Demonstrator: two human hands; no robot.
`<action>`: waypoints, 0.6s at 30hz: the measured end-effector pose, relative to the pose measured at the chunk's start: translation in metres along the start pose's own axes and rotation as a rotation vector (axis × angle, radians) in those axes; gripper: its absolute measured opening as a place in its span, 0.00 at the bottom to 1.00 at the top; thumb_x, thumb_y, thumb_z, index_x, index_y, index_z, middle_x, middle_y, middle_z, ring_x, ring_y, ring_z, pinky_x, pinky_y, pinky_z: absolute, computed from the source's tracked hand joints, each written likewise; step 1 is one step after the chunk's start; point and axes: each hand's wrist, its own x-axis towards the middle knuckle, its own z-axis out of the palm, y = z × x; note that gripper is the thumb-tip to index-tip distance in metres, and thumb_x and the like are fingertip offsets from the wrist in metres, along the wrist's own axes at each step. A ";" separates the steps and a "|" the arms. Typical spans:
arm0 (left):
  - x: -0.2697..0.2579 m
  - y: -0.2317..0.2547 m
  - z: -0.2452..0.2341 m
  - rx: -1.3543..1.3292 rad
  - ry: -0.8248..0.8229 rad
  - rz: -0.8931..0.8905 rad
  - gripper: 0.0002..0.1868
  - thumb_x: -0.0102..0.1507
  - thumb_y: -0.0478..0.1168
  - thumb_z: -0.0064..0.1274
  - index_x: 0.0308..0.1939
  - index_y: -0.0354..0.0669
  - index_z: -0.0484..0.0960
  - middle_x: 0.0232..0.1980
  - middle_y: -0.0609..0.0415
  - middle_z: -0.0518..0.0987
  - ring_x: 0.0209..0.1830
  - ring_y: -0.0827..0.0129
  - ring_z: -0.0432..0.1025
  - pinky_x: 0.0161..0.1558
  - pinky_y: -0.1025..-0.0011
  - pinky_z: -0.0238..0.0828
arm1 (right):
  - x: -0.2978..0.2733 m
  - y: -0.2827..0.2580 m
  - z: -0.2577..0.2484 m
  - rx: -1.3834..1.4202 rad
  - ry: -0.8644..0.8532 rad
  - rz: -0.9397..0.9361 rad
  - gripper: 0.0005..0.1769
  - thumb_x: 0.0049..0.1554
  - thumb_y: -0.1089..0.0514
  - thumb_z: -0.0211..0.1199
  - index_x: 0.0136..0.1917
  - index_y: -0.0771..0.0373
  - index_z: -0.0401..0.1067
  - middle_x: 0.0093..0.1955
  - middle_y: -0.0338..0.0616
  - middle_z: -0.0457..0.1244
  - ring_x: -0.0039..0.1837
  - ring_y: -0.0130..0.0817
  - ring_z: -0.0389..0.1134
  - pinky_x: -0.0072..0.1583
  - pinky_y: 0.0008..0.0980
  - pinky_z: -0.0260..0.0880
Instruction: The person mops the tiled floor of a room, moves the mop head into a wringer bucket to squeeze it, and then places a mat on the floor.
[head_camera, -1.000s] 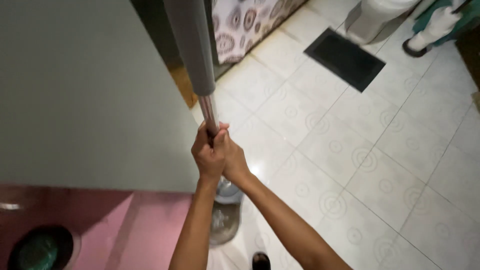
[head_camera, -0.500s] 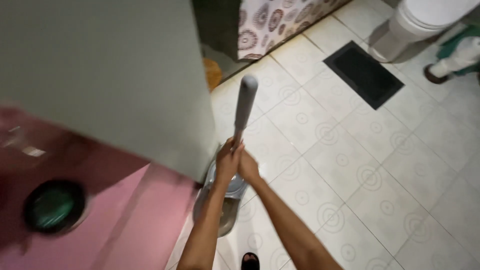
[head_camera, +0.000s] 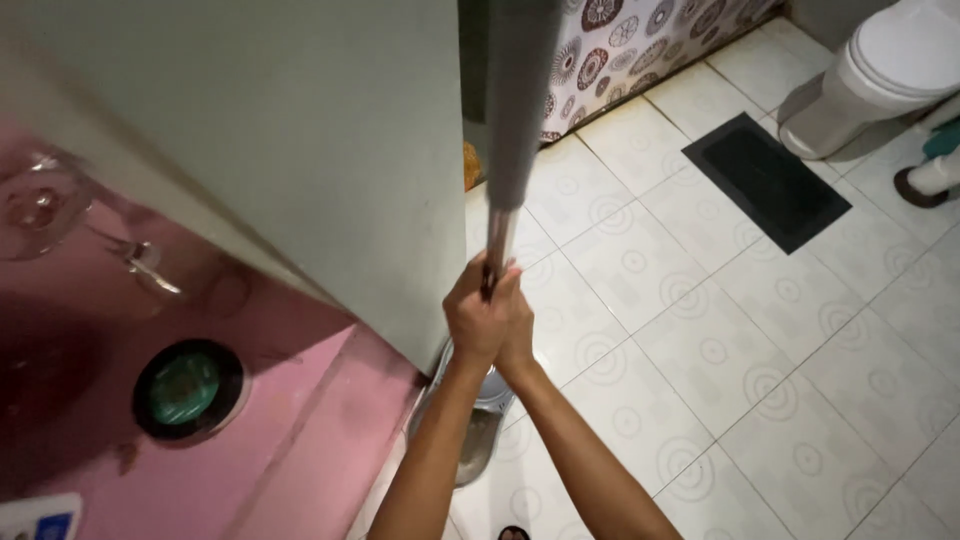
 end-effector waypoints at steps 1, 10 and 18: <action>-0.011 -0.018 0.002 -0.006 -0.024 -0.031 0.14 0.66 0.44 0.60 0.51 0.41 0.80 0.40 0.51 0.85 0.36 0.64 0.81 0.40 0.68 0.78 | -0.014 0.016 0.010 -0.015 -0.066 0.091 0.27 0.66 0.53 0.50 0.73 0.70 0.53 0.57 0.65 0.64 0.55 0.63 0.69 0.51 0.50 0.71; -0.092 -0.131 0.005 0.139 -0.211 -0.227 0.17 0.64 0.49 0.60 0.52 0.45 0.82 0.38 0.50 0.86 0.35 0.59 0.81 0.38 0.66 0.77 | -0.090 0.094 0.045 -0.127 -0.475 0.493 0.21 0.62 0.44 0.48 0.58 0.60 0.67 0.49 0.57 0.69 0.51 0.60 0.70 0.49 0.53 0.69; -0.013 -0.022 -0.005 0.123 -0.167 -0.099 0.15 0.66 0.48 0.59 0.50 0.44 0.81 0.38 0.47 0.84 0.36 0.53 0.80 0.39 0.62 0.75 | -0.006 0.034 -0.016 0.032 -0.269 0.107 0.15 0.53 0.58 0.65 0.53 0.64 0.70 0.47 0.60 0.68 0.51 0.60 0.70 0.50 0.51 0.70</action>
